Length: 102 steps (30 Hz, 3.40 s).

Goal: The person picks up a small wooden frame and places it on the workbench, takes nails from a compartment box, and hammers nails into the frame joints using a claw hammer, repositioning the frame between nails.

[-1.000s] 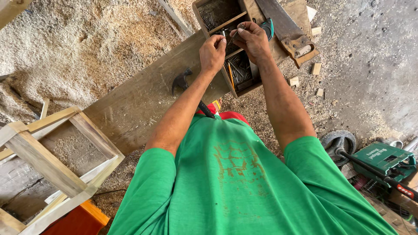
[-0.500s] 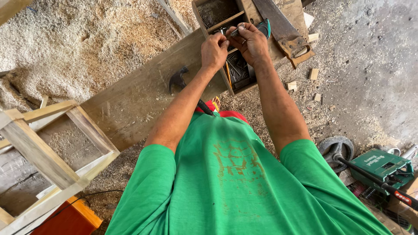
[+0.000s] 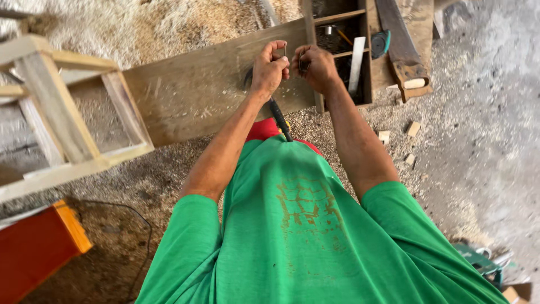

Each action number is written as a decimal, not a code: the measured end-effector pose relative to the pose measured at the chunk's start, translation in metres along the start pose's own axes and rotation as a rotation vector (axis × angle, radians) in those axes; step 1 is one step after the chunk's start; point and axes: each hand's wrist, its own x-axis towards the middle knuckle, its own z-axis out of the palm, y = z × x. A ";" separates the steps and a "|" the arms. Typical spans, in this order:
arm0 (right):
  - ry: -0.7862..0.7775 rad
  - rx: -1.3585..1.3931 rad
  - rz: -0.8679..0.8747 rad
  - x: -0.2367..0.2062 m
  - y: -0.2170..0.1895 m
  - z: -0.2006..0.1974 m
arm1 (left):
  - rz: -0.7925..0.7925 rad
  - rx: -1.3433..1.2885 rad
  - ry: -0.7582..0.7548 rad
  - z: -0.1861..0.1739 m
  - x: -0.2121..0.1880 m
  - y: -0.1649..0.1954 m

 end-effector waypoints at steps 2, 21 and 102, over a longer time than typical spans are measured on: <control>0.016 -0.164 0.029 0.000 0.019 0.018 | 0.000 -0.021 0.028 -0.024 -0.014 0.002; 0.499 -0.946 -0.392 -0.011 0.133 0.125 | 0.004 -0.078 0.175 -0.197 -0.134 -0.004; -0.096 -1.012 -0.974 -0.313 0.208 0.460 | 0.959 0.845 0.291 -0.461 -0.290 0.092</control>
